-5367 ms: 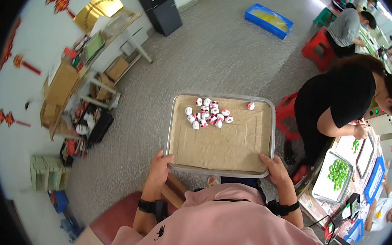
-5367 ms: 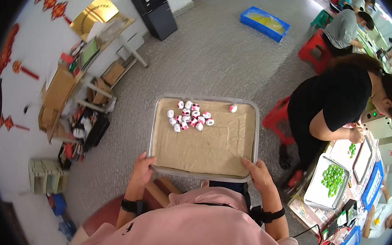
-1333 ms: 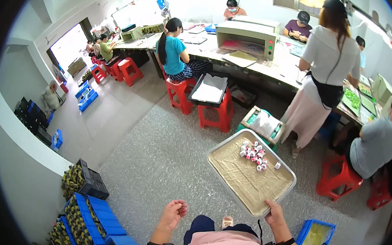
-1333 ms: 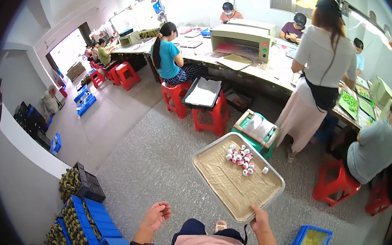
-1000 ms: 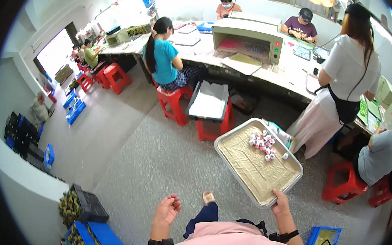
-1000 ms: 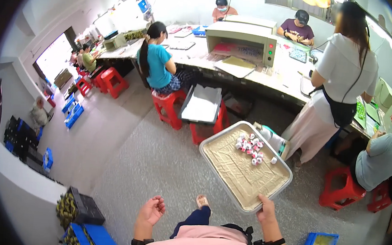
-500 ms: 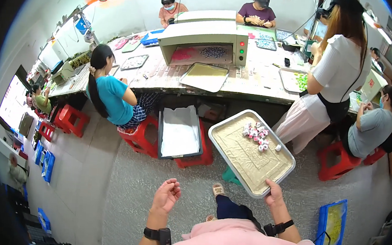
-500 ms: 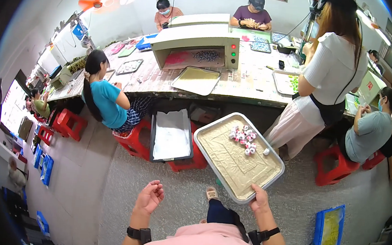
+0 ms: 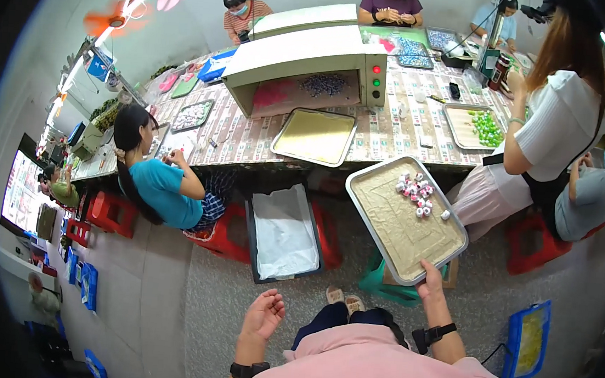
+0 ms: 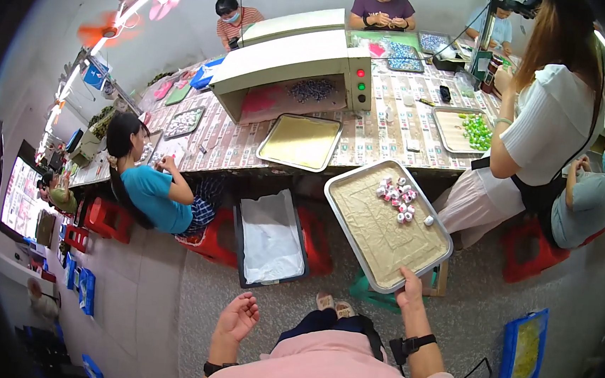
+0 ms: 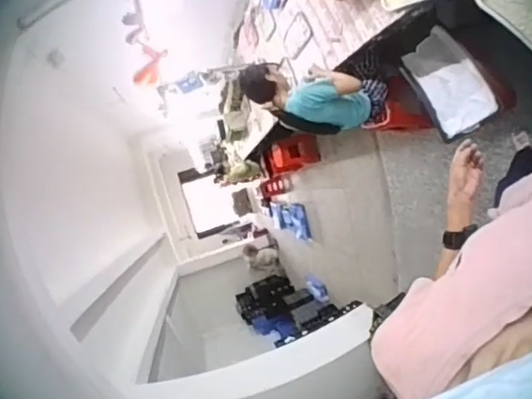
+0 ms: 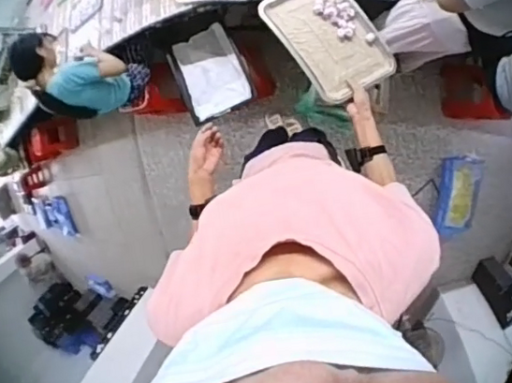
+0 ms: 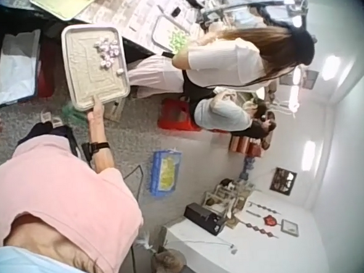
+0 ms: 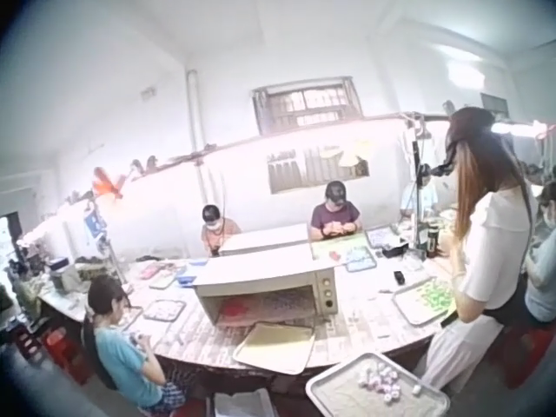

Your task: Assembling or sorting small toy components at a workshop table.

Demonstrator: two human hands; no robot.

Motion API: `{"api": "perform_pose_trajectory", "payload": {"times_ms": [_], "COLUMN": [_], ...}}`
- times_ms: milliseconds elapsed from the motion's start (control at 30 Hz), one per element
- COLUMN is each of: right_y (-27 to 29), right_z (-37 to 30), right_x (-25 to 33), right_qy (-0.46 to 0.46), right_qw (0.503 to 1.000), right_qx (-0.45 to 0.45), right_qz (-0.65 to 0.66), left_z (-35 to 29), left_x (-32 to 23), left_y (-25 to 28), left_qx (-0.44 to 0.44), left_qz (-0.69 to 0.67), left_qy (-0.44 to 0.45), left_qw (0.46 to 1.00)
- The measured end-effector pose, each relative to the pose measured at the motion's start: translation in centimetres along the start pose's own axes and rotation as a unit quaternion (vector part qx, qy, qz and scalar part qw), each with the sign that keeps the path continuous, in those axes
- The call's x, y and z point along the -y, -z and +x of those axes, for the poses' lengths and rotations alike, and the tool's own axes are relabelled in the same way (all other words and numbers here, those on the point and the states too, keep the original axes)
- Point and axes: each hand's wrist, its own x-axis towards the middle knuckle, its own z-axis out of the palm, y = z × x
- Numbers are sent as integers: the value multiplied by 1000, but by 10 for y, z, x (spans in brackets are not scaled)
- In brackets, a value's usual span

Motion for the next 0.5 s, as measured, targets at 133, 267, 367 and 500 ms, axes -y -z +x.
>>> {"api": "perform_pose_trajectory", "payload": {"times_ms": [133, 267, 367, 500], "right_y": [-5, -25, -7, -25], "right_z": [37, 41, 62, 72], "right_x": [-20, -18, -29, -40], "right_qy": [0, 11, 36, 25], "right_qw": [999, 998, 998, 999], "right_qx": [-36, -65, -36, -17], "right_qz": [3, -17, -40, -44], "left_z": [27, 61, 73, 90], "left_x": [-27, -42, -54, -68], "left_y": [-3, -4, -5, 2], "left_qx": [18, 44, 48, 57], "left_qz": [-9, 13, 9, 29], "left_qy": [-17, 9, 3, 13], "left_qw": [1000, 999, 999, 998]}}
